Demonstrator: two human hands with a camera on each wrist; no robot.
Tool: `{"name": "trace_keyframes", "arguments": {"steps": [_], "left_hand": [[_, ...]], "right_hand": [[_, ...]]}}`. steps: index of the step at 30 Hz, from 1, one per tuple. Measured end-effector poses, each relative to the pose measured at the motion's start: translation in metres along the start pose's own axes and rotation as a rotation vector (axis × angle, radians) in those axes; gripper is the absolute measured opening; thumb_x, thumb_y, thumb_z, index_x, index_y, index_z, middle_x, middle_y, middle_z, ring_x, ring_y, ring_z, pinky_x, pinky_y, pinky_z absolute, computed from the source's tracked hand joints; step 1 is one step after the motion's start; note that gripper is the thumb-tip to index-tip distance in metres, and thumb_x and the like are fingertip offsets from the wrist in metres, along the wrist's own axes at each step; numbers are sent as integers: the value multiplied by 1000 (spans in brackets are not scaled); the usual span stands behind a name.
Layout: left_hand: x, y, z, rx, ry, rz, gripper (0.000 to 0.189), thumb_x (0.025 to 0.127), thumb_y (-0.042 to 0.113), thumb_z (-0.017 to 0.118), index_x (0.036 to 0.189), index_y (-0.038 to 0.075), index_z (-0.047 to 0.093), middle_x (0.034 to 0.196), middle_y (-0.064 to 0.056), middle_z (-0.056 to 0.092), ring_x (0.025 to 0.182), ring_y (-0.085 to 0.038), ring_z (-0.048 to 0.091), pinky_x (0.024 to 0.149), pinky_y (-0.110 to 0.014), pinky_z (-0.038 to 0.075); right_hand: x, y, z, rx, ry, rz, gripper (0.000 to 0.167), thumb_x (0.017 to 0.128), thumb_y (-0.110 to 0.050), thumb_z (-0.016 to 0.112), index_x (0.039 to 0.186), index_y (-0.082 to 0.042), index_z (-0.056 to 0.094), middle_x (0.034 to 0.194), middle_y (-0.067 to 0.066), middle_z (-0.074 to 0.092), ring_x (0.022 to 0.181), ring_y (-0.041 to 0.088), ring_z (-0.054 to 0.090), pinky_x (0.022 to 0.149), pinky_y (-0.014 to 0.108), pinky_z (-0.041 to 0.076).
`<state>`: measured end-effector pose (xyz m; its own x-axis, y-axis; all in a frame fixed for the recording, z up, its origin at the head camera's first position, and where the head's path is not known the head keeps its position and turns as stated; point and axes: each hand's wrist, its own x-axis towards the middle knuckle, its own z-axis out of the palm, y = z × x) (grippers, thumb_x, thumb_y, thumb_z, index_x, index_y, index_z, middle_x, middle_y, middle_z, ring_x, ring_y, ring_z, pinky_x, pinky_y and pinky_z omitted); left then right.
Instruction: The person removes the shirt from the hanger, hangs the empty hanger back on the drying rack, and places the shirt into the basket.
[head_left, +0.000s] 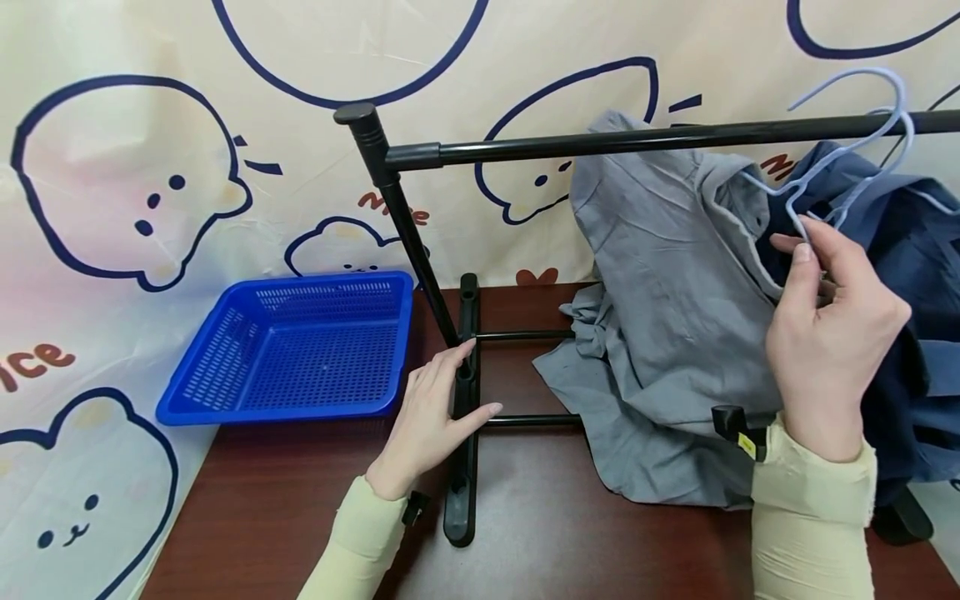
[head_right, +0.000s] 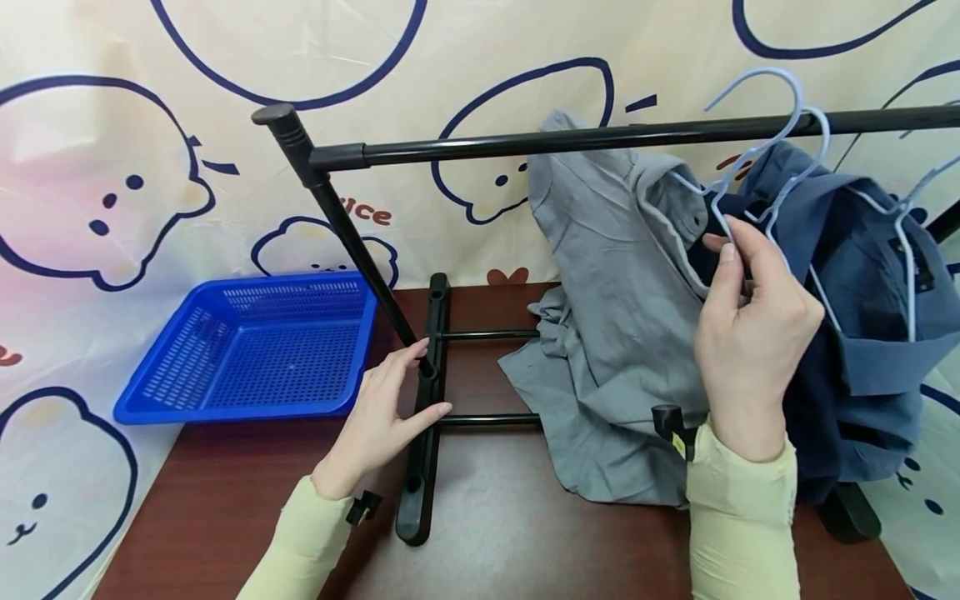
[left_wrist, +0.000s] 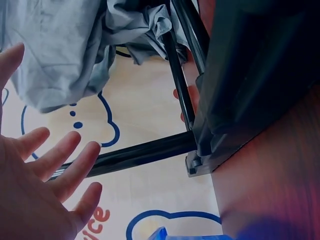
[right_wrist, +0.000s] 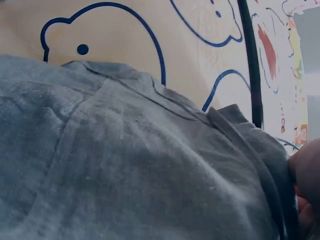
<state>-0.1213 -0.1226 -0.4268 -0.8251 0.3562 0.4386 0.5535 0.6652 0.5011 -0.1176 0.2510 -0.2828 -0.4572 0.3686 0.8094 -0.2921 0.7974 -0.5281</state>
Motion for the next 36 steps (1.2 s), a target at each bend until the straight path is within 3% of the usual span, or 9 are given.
{"name": "trace_keyframes", "arguments": {"steps": [7, 16, 24, 36], "left_hand": [[2, 3, 2, -13, -5, -2, 87, 91, 60, 69, 160, 23, 31, 151, -5, 46, 136, -22, 44, 109, -52, 31], [6, 4, 2, -34, 0, -2, 87, 91, 58, 70, 160, 21, 32, 157, -5, 39, 141, -23, 39, 113, -54, 27], [13, 5, 0, -62, 2, -26, 89, 91, 63, 66, 161, 23, 29, 161, -1, 34, 144, -22, 35, 114, -56, 27], [19, 6, -2, -162, 0, -13, 94, 92, 54, 71, 163, 19, 22, 165, 3, 26, 148, -14, 29, 116, -44, 29]], "right_hand": [[-4, -8, -4, 76, 21, -39, 28, 106, -19, 55, 125, -23, 74, 108, 1, 76, 74, -16, 55, 67, 8, 37], [-8, -15, -9, 179, 24, -40, 21, 101, -13, 63, 113, -6, 79, 99, 13, 76, 73, -12, 60, 60, 8, 34], [-12, -22, -10, 328, 39, -31, 14, 93, -5, 72, 101, 4, 79, 88, 16, 76, 69, -4, 63, 61, 9, 38], [-17, -26, -15, 508, 88, -83, 11, 86, 2, 74, 91, 12, 76, 83, 21, 74, 71, 2, 68, 66, 13, 42]]}}
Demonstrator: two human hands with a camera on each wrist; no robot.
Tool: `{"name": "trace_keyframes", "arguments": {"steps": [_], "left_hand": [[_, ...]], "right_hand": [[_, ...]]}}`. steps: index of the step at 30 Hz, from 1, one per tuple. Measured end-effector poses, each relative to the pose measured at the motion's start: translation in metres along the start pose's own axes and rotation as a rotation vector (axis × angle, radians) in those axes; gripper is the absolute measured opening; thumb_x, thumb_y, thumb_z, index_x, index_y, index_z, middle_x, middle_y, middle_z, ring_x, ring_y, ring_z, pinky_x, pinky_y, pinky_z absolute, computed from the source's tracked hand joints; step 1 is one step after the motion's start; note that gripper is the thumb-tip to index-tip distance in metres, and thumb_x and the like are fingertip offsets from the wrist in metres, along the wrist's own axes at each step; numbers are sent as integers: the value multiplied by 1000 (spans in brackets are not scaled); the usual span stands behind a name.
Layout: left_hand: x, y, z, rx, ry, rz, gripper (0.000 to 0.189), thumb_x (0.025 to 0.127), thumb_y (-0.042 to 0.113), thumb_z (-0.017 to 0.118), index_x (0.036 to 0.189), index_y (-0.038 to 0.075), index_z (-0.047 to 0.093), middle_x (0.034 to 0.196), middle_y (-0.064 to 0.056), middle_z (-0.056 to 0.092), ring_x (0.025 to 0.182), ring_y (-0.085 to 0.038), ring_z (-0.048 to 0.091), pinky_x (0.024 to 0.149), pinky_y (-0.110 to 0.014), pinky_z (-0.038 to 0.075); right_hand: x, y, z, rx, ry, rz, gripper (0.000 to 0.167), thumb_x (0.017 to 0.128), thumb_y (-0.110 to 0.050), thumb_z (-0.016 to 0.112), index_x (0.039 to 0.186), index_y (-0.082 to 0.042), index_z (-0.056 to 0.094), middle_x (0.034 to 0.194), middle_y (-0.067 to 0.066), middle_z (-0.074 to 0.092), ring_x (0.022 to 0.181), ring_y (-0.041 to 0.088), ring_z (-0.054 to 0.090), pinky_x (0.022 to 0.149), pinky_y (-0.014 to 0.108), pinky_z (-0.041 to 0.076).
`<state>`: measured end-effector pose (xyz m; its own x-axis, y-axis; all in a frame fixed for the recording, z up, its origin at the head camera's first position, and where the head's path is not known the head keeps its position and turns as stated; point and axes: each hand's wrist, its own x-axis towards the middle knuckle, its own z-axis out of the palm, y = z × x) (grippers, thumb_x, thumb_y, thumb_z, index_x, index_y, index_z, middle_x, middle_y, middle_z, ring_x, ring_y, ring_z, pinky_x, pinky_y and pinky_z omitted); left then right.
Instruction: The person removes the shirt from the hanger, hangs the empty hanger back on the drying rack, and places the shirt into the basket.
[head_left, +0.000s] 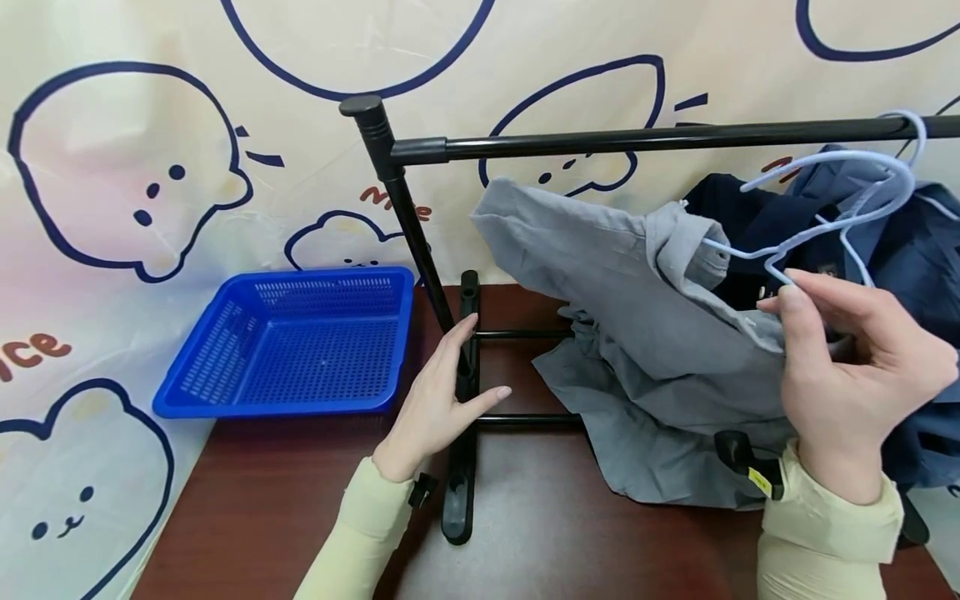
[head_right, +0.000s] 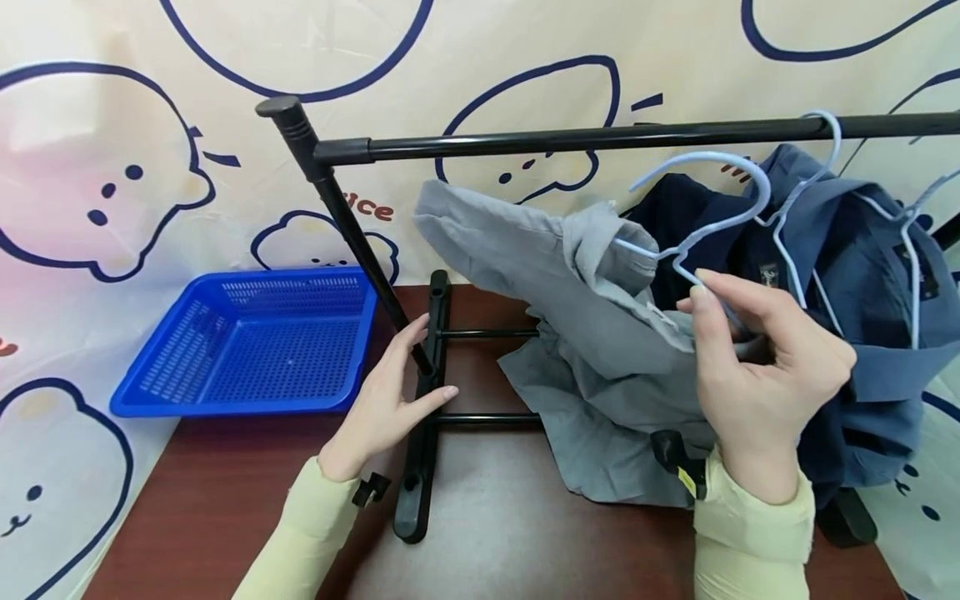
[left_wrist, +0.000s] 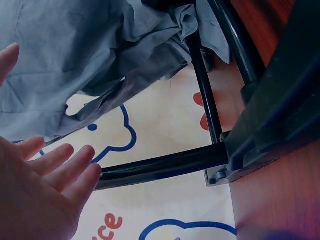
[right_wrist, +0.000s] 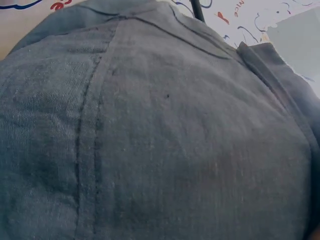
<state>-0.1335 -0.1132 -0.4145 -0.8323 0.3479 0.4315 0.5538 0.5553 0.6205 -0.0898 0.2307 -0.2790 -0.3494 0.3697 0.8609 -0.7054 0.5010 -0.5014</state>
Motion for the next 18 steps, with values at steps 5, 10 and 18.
{"name": "trace_keyframes", "arguments": {"steps": [5, 10, 18], "left_hand": [[0, -1, 0, -19, -1, -7, 95, 92, 54, 71, 164, 19, 20, 166, 2, 25, 148, -14, 28, 117, -44, 28], [1, -1, 0, -49, 7, -25, 106, 88, 55, 75, 165, 23, 10, 167, 5, 18, 148, -15, 28, 116, -47, 29], [5, 2, 6, -109, 49, 112, 120, 75, 43, 91, 164, 23, 12, 163, 3, 26, 148, -19, 28, 116, -43, 26]], "right_hand": [[-2, -3, -1, 79, 15, -16, 11, 83, 5, 73, 88, 14, 74, 82, 20, 74, 70, 3, 68, 61, 8, 39], [-4, -6, -6, 253, 61, 13, 13, 80, 7, 74, 85, 18, 70, 77, 20, 73, 68, 9, 70, 61, 11, 43], [-8, -12, -15, 457, 109, 92, 24, 77, 4, 83, 85, 19, 65, 72, 20, 70, 63, 16, 70, 66, 19, 50]]}}
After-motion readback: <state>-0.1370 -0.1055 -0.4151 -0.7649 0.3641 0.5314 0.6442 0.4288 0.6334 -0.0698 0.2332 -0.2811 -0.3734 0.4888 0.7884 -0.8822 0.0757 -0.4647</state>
